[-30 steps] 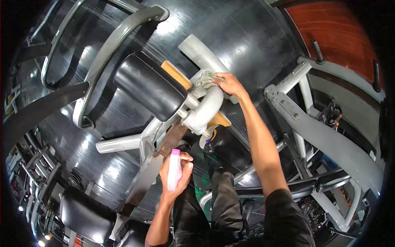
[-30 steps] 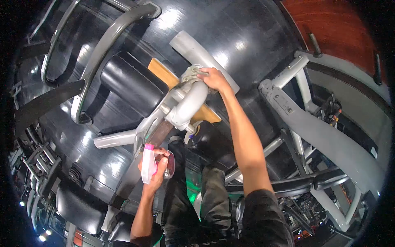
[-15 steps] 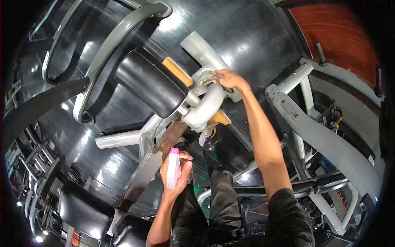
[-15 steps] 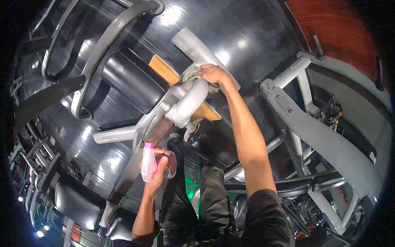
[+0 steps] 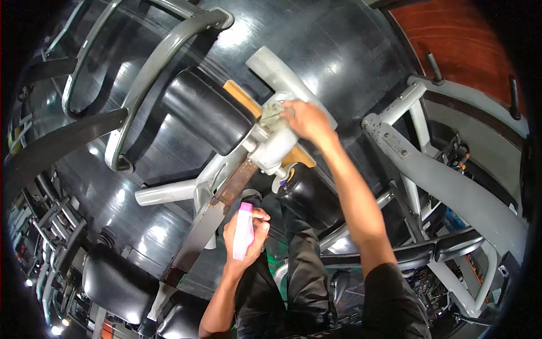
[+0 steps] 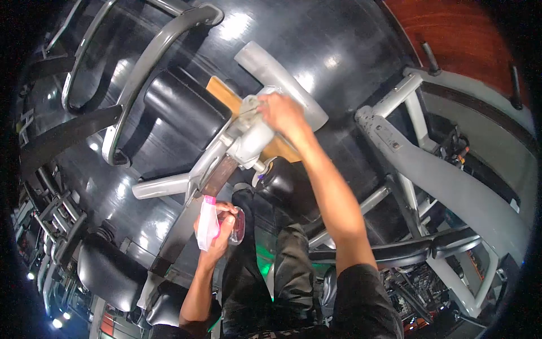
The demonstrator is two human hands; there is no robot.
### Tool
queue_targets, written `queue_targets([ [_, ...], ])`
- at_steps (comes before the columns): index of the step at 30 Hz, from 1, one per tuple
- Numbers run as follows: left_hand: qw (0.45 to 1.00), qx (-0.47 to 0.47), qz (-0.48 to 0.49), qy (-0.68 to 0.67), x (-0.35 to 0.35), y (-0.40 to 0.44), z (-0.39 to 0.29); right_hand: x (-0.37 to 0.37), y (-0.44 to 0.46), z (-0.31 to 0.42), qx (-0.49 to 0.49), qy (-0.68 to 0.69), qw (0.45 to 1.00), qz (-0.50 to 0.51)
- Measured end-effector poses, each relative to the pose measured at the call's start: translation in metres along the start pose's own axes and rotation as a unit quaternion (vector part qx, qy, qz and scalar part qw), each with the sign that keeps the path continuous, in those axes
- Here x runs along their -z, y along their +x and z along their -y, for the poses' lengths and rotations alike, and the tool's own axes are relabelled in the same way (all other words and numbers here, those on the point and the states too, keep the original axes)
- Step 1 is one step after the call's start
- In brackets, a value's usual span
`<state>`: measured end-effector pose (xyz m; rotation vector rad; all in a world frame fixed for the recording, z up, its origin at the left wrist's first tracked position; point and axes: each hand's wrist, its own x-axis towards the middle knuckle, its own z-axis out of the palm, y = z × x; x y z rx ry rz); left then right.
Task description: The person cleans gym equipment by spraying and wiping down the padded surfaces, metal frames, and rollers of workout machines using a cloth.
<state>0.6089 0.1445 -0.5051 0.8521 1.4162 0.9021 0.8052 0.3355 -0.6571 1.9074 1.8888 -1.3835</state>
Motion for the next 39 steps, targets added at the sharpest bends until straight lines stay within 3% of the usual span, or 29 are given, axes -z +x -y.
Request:
queue_targets([
  [4,1.0,0.009,-0.007,-0.02,0.006,-0.007,0.003,-0.023,0.107,-0.041,-0.118,-0.094,0.982,0.113],
  [6,1.0,0.01,-0.014,-0.006,0.011,-0.012,0.006,-0.048,0.139,-0.062,-0.112,-0.133,0.979,0.109],
  [8,1.0,0.008,-0.022,0.013,0.018,-0.011,0.007,-0.049,0.142,-0.046,-0.192,-0.125,0.973,0.04],
  [10,0.999,0.028,-0.041,0.006,0.025,-0.012,0.0,-0.065,0.147,-0.042,-0.147,-0.157,0.976,0.027],
  [13,0.997,0.024,-0.072,0.027,0.032,-0.01,-0.006,-0.062,0.147,-0.024,-0.079,-0.256,0.941,0.207],
  [16,0.996,0.022,-0.085,0.0,0.037,-0.013,-0.005,-0.04,0.129,0.014,-0.026,-0.319,0.918,0.235],
  [19,0.996,0.014,-0.081,-0.021,0.038,-0.019,-0.005,0.003,0.075,0.069,-0.032,-0.375,0.895,0.24],
  [20,0.996,0.017,-0.078,-0.035,0.038,-0.021,-0.007,0.006,0.058,0.071,-0.035,-0.378,0.894,0.236],
  [24,0.998,0.015,-0.053,-0.039,0.039,-0.028,-0.007,0.002,-0.014,0.07,0.14,-0.328,0.932,0.063],
  [25,0.998,0.008,-0.05,-0.043,0.039,-0.029,-0.006,0.001,-0.031,0.069,0.139,-0.328,0.932,0.064],
  [28,0.999,-0.003,-0.04,-0.037,0.043,-0.032,-0.004,0.008,-0.058,0.058,0.166,-0.236,0.957,-0.006],
  [30,0.999,-0.01,-0.031,-0.03,0.044,-0.031,-0.002,0.006,-0.057,0.034,0.095,-0.058,0.99,-0.091],
  [32,0.999,-0.01,-0.039,-0.035,0.045,-0.032,-0.002,-0.022,-0.032,-0.029,0.057,-0.063,0.964,-0.251],
  [33,0.999,-0.001,-0.038,-0.037,0.047,-0.033,-0.001,-0.038,-0.011,-0.069,-0.028,0.023,0.974,-0.224],
  [34,0.999,0.0,-0.036,-0.039,0.046,-0.033,0.0,-0.058,0.007,-0.096,-0.03,0.021,0.973,-0.226],
  [35,0.998,-0.008,-0.041,-0.04,0.046,-0.033,0.001,-0.078,0.021,-0.119,-0.186,0.34,0.898,-0.208],
  [36,0.998,-0.014,-0.047,-0.039,0.046,-0.034,0.003,-0.098,0.034,-0.139,-0.317,0.616,0.703,-0.163],
  [37,0.998,-0.024,-0.046,-0.03,0.046,-0.034,0.004,-0.122,0.05,-0.155,-0.32,0.616,0.701,-0.161],
  [39,0.999,-0.003,-0.047,-0.027,0.046,-0.038,0.003,-0.153,0.066,-0.163,-0.295,0.707,0.635,-0.105],
])
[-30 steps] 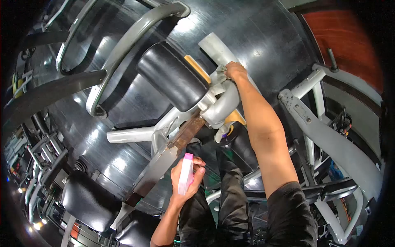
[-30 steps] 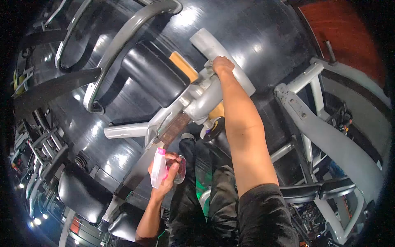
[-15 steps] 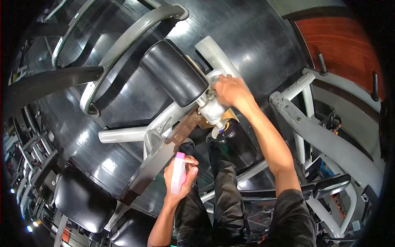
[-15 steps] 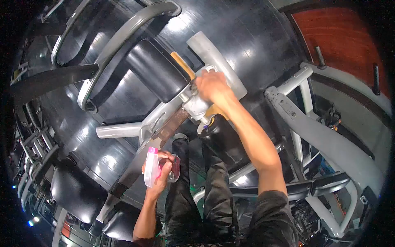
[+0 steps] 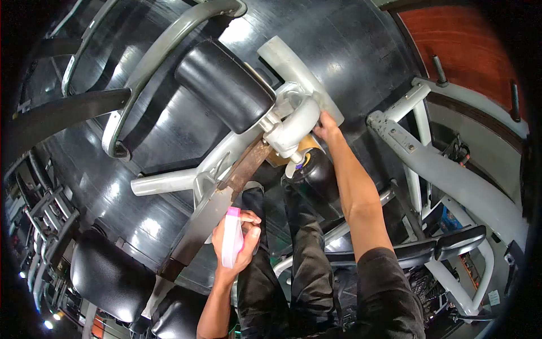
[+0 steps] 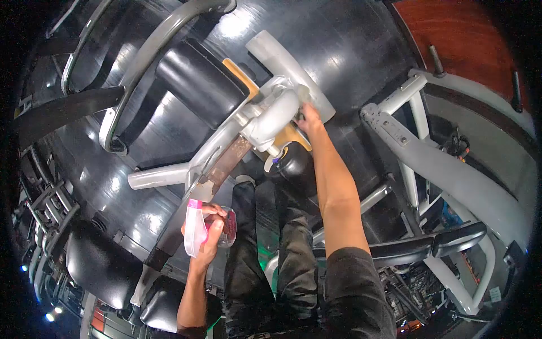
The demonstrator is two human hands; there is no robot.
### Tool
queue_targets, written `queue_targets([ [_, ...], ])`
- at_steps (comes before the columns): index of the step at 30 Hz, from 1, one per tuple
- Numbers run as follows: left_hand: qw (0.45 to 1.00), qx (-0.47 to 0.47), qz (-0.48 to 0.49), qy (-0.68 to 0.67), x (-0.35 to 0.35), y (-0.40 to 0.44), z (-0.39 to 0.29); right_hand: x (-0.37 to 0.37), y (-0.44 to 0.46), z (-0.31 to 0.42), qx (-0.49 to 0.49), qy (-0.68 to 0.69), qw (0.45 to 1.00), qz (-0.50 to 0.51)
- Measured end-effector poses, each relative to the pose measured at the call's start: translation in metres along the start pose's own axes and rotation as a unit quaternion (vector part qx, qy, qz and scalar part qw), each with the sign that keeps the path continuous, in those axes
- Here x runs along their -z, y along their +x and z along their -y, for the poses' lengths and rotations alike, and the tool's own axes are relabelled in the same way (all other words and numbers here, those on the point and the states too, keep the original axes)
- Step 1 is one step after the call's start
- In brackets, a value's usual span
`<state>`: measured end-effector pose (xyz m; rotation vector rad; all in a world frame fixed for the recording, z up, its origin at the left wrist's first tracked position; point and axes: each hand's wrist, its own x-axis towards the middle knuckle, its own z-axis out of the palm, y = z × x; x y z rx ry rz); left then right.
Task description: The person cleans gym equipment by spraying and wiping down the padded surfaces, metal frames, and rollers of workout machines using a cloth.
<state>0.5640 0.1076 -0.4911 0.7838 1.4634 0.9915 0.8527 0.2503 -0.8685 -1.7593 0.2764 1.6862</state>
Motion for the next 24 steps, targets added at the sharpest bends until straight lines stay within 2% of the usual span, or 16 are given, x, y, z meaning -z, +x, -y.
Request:
queue_targets([
  [1,1.0,0.017,0.0,0.001,0.001,-0.002,0.0,0.0,0.0,-0.003,-0.003,0.002,1.0,-0.001],
  [3,1.0,0.026,0.004,0.008,0.004,-0.007,-0.001,-0.004,-0.006,0.002,-0.025,0.015,0.993,0.117],
  [4,0.999,0.032,0.004,0.01,0.004,-0.007,-0.001,-0.006,-0.018,0.011,-0.048,0.017,0.989,0.14],
  [9,1.0,-0.023,0.009,-0.001,0.0,-0.008,0.004,-0.014,-0.129,0.03,-0.088,0.082,0.979,0.165],
  [11,0.999,-0.046,0.012,0.001,-0.001,-0.009,0.0,-0.026,-0.186,0.038,0.019,-0.051,0.99,0.132],
  [13,1.0,0.012,0.006,-0.027,-0.001,-0.013,-0.006,-0.037,-0.216,0.043,0.025,-0.021,0.99,0.138],
  [16,1.0,0.018,0.003,0.006,0.0,-0.005,-0.009,-0.048,-0.253,0.039,0.072,-0.115,0.983,0.125],
  [19,0.998,0.024,0.0,0.05,-0.001,0.009,-0.015,-0.046,-0.276,0.043,0.063,-0.109,0.98,0.155],
  [21,0.994,0.078,-0.002,0.074,-0.004,0.019,-0.021,-0.039,-0.275,0.034,0.08,-0.03,0.987,0.139],
  [22,0.995,0.039,-0.021,0.094,-0.007,0.023,-0.015,-0.038,-0.278,0.03,0.099,0.003,0.978,0.181],
  [24,0.994,0.067,-0.037,0.082,-0.008,0.032,-0.015,-0.041,-0.287,0.023,0.117,0.035,0.967,0.226],
])
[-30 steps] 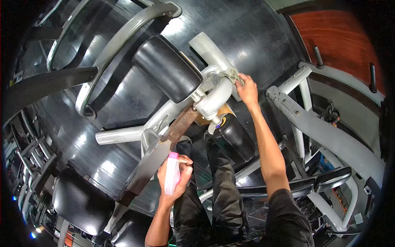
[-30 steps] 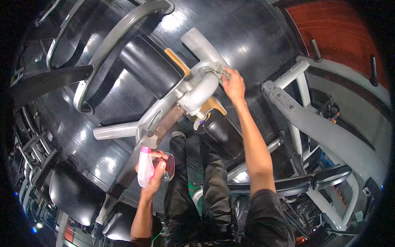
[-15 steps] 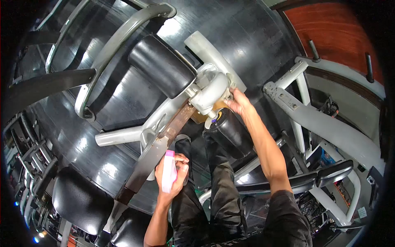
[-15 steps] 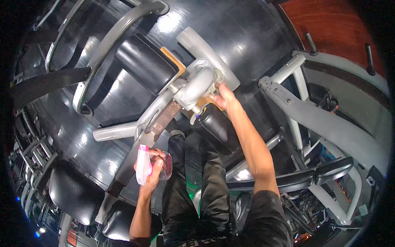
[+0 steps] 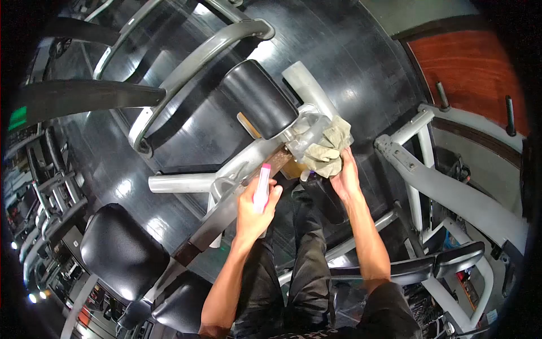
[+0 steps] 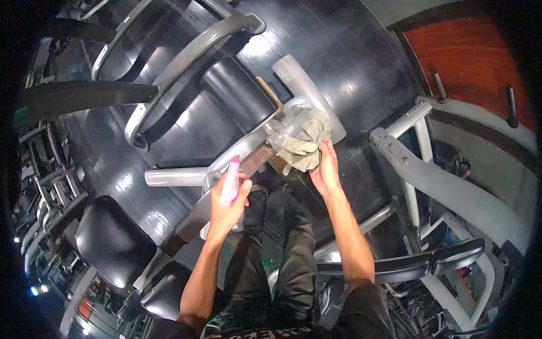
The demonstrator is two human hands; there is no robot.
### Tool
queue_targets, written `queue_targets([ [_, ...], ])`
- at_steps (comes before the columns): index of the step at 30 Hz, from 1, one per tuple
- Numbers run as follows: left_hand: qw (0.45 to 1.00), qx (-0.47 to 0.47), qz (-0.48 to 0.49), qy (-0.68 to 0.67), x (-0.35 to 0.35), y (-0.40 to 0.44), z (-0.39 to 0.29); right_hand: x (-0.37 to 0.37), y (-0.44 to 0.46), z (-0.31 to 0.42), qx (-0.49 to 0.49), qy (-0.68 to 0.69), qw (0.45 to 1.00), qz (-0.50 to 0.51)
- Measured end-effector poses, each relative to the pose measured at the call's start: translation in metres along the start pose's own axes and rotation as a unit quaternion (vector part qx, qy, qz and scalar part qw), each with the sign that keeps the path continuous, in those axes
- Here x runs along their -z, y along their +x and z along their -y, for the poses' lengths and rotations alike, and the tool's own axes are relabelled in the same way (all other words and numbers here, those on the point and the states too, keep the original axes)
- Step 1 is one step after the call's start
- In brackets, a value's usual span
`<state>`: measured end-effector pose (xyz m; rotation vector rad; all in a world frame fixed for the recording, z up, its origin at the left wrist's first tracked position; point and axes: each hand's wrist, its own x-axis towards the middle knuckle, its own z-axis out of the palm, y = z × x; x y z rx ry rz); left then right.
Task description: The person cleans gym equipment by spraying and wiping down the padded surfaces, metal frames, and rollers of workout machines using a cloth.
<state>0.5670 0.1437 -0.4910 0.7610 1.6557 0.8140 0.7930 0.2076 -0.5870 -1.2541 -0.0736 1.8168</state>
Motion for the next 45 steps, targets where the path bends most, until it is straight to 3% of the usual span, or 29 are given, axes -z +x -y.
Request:
queue_targets([
  [5,0.997,0.063,-0.041,-0.024,0.003,0.02,-0.005,-0.014,-0.008,-0.013,0.029,0.023,0.998,-0.046],
  [13,0.999,0.022,-0.045,-0.014,0.028,0.039,-0.015,-0.042,-0.013,-0.005,0.044,-0.026,0.997,-0.062],
  [16,0.999,-0.018,-0.041,0.005,0.045,0.048,-0.014,-0.071,-0.015,-0.003,0.084,-0.085,0.989,-0.088],
  [17,0.999,-0.017,-0.039,0.001,0.051,0.05,-0.014,-0.066,-0.004,-0.009,0.12,-0.095,0.988,-0.035],
  [18,1.0,-0.023,-0.018,-0.004,0.057,0.052,-0.019,-0.068,0.008,-0.014,0.171,-0.157,0.971,-0.06],
  [21,0.998,0.02,0.038,-0.042,0.086,0.052,-0.036,-0.114,0.018,-0.024,0.339,-0.359,0.865,-0.087],
  [23,0.993,-0.071,0.09,0.04,0.109,0.057,-0.031,-0.117,0.042,-0.037,0.564,-0.513,0.646,-0.033],
  [25,0.99,-0.066,0.115,0.039,0.127,0.059,-0.032,-0.111,0.056,-0.037,0.543,-0.671,0.487,0.132],
  [26,0.987,-0.079,0.127,0.061,0.135,0.062,-0.03,-0.111,0.06,-0.043,0.535,-0.731,0.399,0.145],
  [29,0.98,-0.112,0.137,0.096,0.155,0.07,-0.02,-0.126,0.068,-0.042,0.505,-0.746,0.417,0.125],
  [31,0.99,0.002,0.121,0.066,0.16,0.076,-0.017,-0.149,0.078,-0.04,0.505,-0.762,0.393,0.103],
  [33,0.992,0.012,0.11,0.052,0.156,0.084,-0.004,-0.172,0.099,-0.039,0.523,-0.747,0.395,0.115],
  [35,0.985,-0.091,0.127,0.068,0.147,0.09,0.002,-0.202,0.123,-0.043,0.558,-0.714,0.41,0.103],
  [38,0.988,-0.069,0.131,0.05,0.143,0.091,0.005,-0.237,0.141,-0.044,0.551,-0.71,0.435,0.058],
  [42,0.99,-0.065,0.117,0.05,0.147,0.094,0.013,-0.213,0.117,-0.044,0.542,-0.711,0.442,0.073],
  [45,0.987,-0.094,0.125,0.036,0.153,0.101,0.023,-0.149,0.078,-0.04,0.508,-0.727,0.457,0.07],
])
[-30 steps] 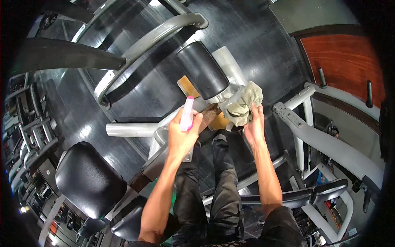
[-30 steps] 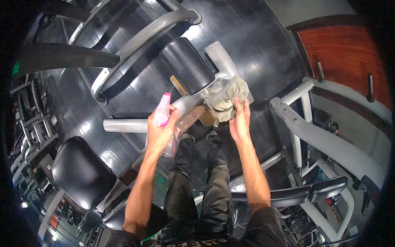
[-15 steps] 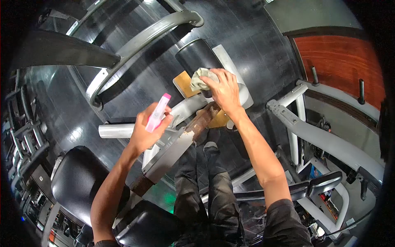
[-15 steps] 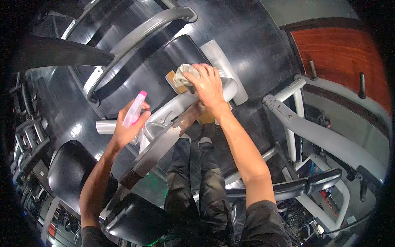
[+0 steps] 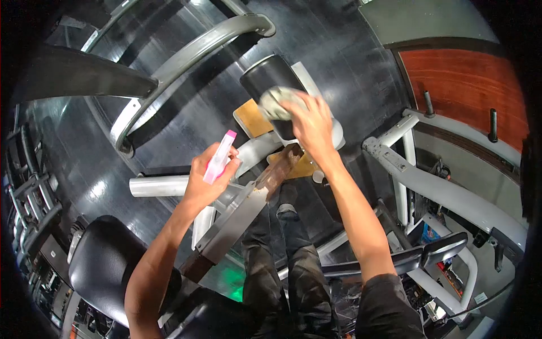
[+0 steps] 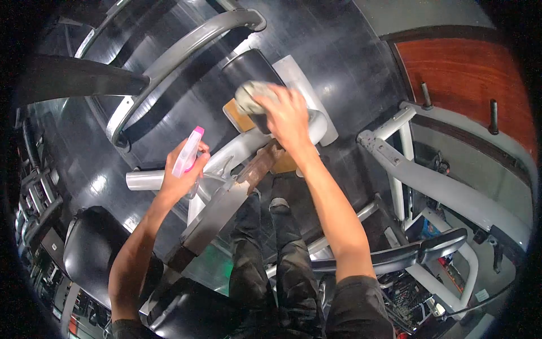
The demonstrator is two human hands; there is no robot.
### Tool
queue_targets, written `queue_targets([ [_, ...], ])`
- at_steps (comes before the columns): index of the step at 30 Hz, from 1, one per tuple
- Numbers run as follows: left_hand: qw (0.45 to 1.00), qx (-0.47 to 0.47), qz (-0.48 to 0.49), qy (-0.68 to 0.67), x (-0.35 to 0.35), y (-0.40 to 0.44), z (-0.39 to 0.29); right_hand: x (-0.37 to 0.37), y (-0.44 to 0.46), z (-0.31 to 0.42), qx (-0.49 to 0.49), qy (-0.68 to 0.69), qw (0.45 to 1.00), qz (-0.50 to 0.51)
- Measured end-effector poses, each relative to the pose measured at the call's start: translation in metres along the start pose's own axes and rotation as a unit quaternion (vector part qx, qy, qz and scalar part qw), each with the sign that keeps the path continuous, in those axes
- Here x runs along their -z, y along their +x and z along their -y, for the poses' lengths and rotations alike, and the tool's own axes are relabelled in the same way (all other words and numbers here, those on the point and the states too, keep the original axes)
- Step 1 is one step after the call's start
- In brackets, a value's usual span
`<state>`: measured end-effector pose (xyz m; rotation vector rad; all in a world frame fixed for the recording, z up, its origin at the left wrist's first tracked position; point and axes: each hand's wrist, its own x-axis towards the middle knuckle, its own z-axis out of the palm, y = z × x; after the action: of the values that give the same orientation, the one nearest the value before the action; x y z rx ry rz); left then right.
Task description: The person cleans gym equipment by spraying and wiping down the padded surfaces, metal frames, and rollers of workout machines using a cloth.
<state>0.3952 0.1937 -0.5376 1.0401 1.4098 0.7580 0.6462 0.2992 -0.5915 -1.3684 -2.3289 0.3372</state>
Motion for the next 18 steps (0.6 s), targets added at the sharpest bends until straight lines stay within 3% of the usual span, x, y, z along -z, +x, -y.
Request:
queue_targets([
  [5,1.0,-0.015,-0.008,-0.01,-0.003,0.0,0.004,0.018,-0.031,-0.006,-0.038,-0.004,0.999,0.031],
  [14,1.0,0.009,-0.001,-0.027,-0.008,-0.004,0.001,-0.038,0.091,0.027,-0.044,-0.029,0.995,-0.08],
  [18,0.998,0.033,-0.013,-0.043,-0.007,-0.003,0.001,-0.013,0.035,0.02,-0.025,-0.055,0.998,-0.003],
])
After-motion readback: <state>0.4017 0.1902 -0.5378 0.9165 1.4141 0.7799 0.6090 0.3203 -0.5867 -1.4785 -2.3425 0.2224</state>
